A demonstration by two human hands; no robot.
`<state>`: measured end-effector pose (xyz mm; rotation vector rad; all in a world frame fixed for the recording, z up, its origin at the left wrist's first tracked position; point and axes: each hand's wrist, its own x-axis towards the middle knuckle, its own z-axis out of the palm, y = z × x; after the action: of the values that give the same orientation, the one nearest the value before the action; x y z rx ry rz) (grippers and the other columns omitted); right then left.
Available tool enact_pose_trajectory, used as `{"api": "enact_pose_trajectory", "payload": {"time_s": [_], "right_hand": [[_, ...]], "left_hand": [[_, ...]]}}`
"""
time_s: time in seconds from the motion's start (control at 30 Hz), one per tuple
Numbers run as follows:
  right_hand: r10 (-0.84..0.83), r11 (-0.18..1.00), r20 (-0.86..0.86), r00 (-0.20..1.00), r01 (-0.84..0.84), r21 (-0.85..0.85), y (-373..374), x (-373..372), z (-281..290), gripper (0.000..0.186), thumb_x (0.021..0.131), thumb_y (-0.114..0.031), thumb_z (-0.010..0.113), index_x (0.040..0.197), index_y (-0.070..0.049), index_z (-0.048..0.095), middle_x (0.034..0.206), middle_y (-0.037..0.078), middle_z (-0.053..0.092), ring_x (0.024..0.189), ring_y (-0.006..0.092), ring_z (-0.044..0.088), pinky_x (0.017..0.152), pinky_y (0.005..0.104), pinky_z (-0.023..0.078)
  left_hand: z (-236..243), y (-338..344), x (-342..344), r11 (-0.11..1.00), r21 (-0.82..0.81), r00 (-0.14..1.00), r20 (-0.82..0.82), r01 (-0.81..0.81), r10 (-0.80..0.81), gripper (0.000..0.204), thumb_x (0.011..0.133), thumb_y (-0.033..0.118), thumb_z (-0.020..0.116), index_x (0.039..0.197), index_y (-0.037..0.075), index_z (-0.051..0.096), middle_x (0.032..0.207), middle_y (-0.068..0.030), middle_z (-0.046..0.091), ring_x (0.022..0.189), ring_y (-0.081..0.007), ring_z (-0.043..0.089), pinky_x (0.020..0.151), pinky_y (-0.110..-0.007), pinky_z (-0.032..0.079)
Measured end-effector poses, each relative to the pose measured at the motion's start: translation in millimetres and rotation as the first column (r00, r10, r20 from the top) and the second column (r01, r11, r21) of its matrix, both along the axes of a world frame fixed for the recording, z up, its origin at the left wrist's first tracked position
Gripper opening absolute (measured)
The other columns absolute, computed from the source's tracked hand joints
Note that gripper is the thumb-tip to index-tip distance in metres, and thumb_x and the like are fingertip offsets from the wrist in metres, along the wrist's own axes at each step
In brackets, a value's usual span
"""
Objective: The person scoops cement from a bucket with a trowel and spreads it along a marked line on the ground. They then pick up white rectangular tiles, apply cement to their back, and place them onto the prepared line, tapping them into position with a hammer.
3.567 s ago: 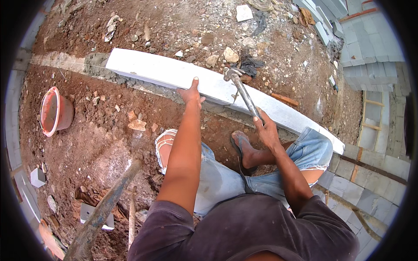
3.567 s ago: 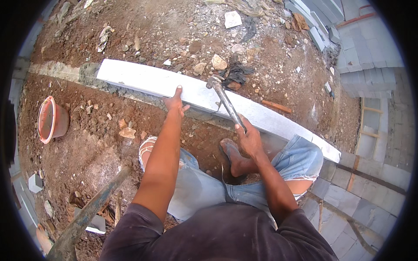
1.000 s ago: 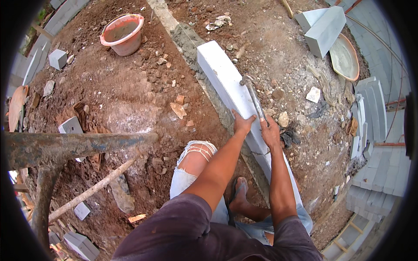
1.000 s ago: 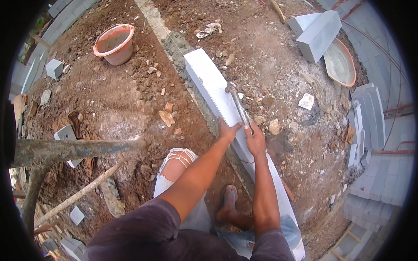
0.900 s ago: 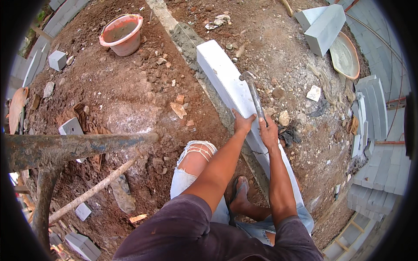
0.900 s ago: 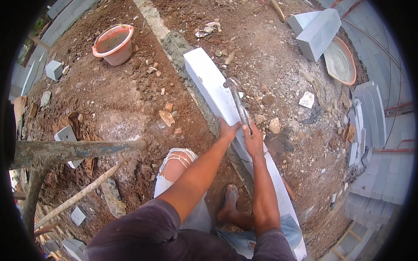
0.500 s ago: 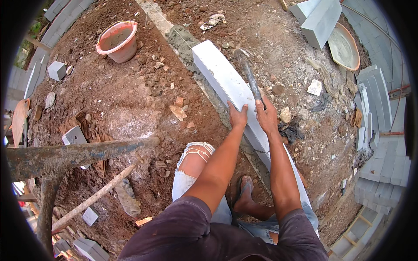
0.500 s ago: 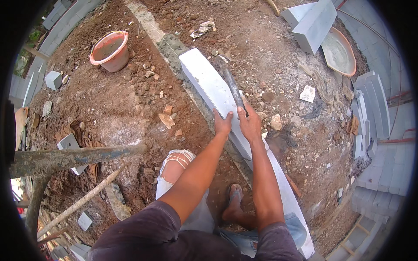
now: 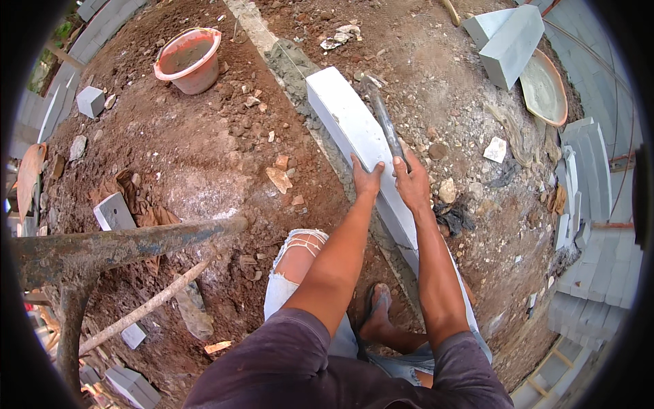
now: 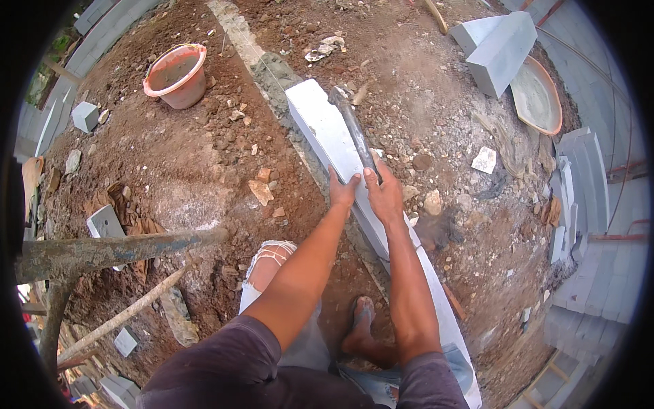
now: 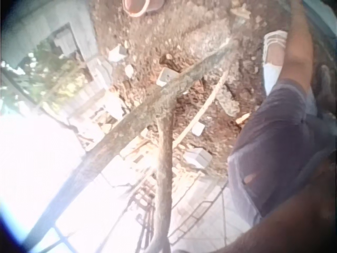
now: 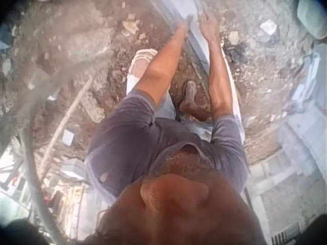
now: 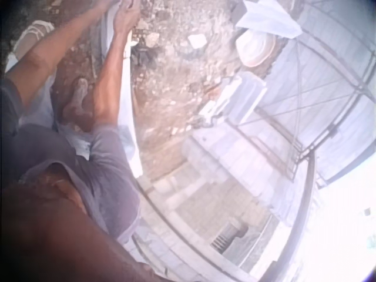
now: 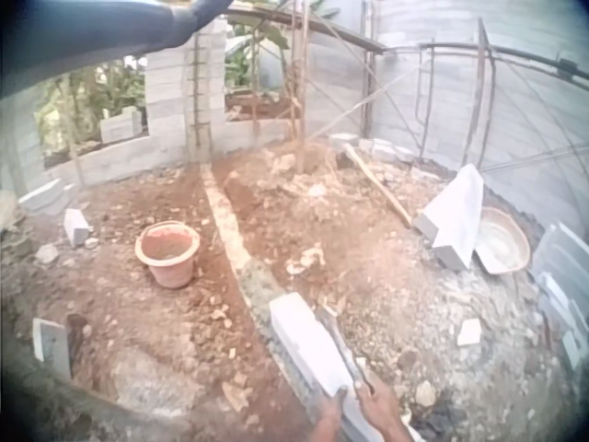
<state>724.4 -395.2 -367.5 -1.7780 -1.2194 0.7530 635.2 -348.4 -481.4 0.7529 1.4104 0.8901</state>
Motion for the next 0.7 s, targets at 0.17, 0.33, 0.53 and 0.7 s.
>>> {"api": "enact_pose_trajectory", "payload": {"time_s": [0.17, 0.33, 0.53, 0.7], "right_hand": [[0.048, 0.961, 0.331, 0.943, 0.046, -0.272, 11, 4, -12, 0.053, 0.102, -0.044, 0.057, 0.149, -0.018, 0.055, 0.134, 0.025, 0.065, 0.123, 0.0429, 0.062, 0.103, 0.0451, 0.049], [0.017, 0.988, 0.084, 0.996, -0.004, -0.155, 25, -13, -2, 0.053, 0.102, -0.045, 0.056, 0.147, -0.016, 0.057, 0.133, 0.024, 0.065, 0.124, 0.0434, 0.062, 0.105, 0.0469, 0.047], [0.009, 0.957, 0.23, 0.973, 0.059, -0.285, 55, -9, -11, 0.056, 0.102, -0.046, 0.056, 0.146, -0.011, 0.057, 0.136, 0.026, 0.062, 0.129, 0.0414, 0.058, 0.109, 0.0468, 0.044], [-0.001, 0.973, 0.165, 0.986, 0.039, -0.226, 58, -21, -9, 0.055, 0.102, -0.044, 0.056, 0.145, -0.011, 0.058, 0.138, 0.027, 0.061, 0.129, 0.0415, 0.058, 0.109, 0.0474, 0.045]], "left_hand": [[12, 0, 3, 0.997, -0.059, 0.997, -0.05, 0.049, -0.052, 0.109, 0.084, 0.029, 0.082, 0.165, 0.007, 0.011, 0.16, -0.0223, 0.039, 0.144, -0.0369, 0.044, 0.118, -0.042, 0.037], [15, 3, -4, 0.99, -0.11, 0.988, -0.123, 0.083, -0.096, 0.106, 0.087, 0.029, 0.079, 0.165, 0.008, 0.011, 0.161, -0.0208, 0.038, 0.144, -0.0365, 0.044, 0.117, -0.041, 0.039], [-1, 0, 4, 0.992, -0.066, 0.977, -0.178, 0.105, -0.115, 0.105, 0.09, 0.041, 0.075, 0.166, 0.012, 0.009, 0.161, -0.021, 0.037, 0.143, -0.0328, 0.046, 0.114, -0.039, 0.042], [-23, 5, -3, 0.996, -0.005, 0.973, -0.21, 0.093, -0.092, 0.108, 0.089, 0.041, 0.076, 0.166, 0.011, 0.007, 0.162, -0.0217, 0.036, 0.144, -0.0329, 0.045, 0.114, -0.039, 0.042]]}}
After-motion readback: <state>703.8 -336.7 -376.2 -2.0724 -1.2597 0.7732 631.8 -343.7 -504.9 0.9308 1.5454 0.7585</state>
